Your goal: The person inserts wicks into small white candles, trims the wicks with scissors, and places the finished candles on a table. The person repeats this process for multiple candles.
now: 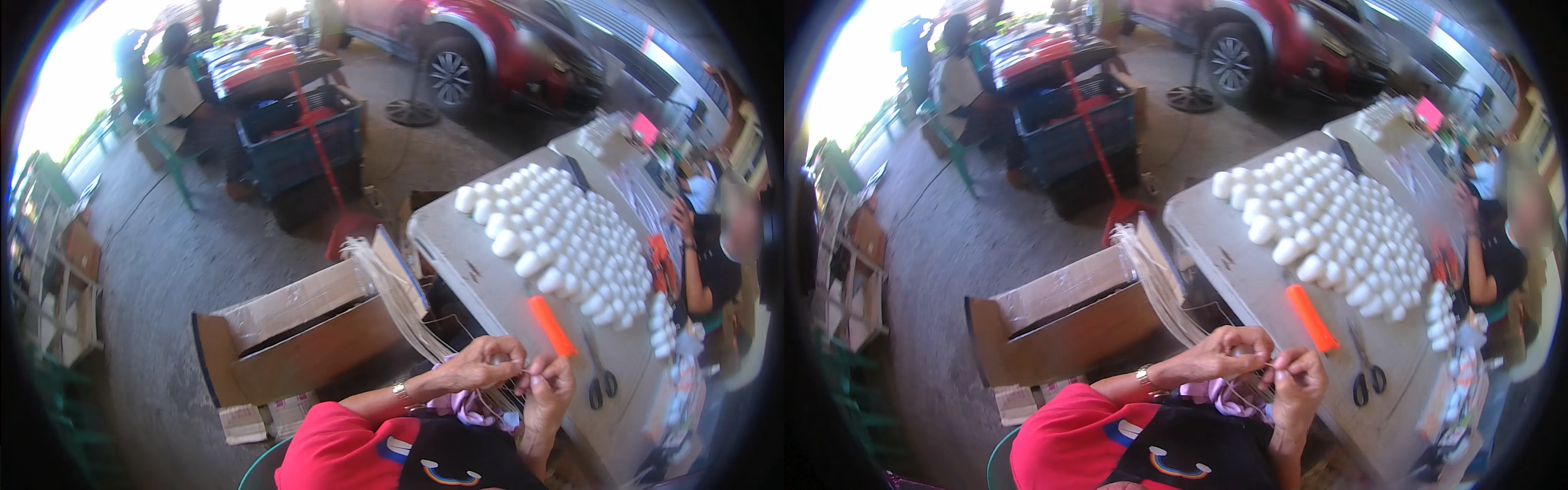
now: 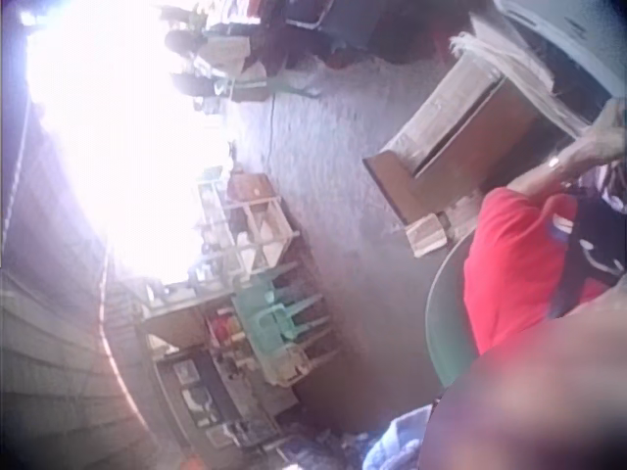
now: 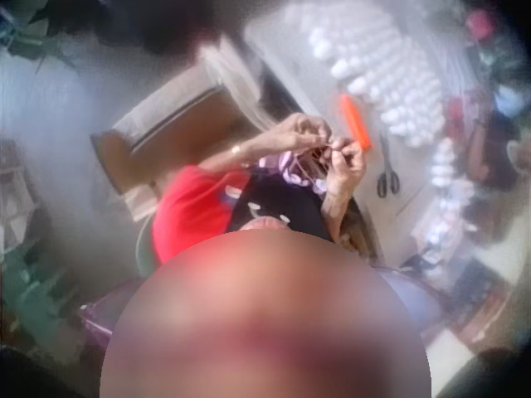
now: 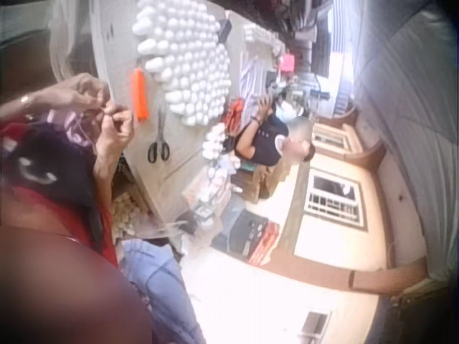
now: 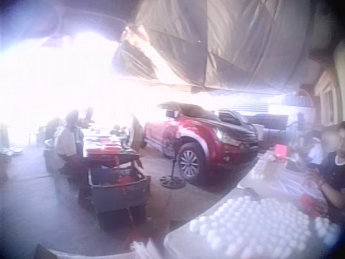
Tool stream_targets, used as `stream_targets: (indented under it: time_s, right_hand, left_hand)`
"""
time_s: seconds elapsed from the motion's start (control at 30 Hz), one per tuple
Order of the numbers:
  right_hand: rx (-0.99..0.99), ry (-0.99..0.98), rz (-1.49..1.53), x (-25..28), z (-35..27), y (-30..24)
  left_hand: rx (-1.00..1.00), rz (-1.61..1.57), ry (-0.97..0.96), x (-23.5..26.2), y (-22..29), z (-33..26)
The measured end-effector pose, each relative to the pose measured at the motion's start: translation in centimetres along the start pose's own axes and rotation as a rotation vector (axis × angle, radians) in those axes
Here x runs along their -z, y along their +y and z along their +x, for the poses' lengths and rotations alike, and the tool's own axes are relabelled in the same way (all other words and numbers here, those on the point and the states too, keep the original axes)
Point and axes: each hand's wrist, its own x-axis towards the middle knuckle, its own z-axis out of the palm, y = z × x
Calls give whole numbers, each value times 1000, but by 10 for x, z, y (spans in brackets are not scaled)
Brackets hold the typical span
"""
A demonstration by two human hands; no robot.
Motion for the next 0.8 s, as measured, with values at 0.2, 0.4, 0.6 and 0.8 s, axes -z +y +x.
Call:
stream_targets:
  time_s: [0.2, 0.4, 0.6, 0.8]
  right_hand:
    - [34, 7, -10, -1, 1, 2]
    - [24, 25, 2, -1, 1, 1]
    - [144, 27, -191, 1, -1, -2]
    - [166, -3, -537, 7, -1, 4]
  left_hand:
    - [-64, -65, -7, 1, 3, -4]
    - [-122, -92, 30, 0, 0, -3]
    - [-85, 76, 52, 0, -6, 2]
    - [18, 83, 124, -2, -6, 5]
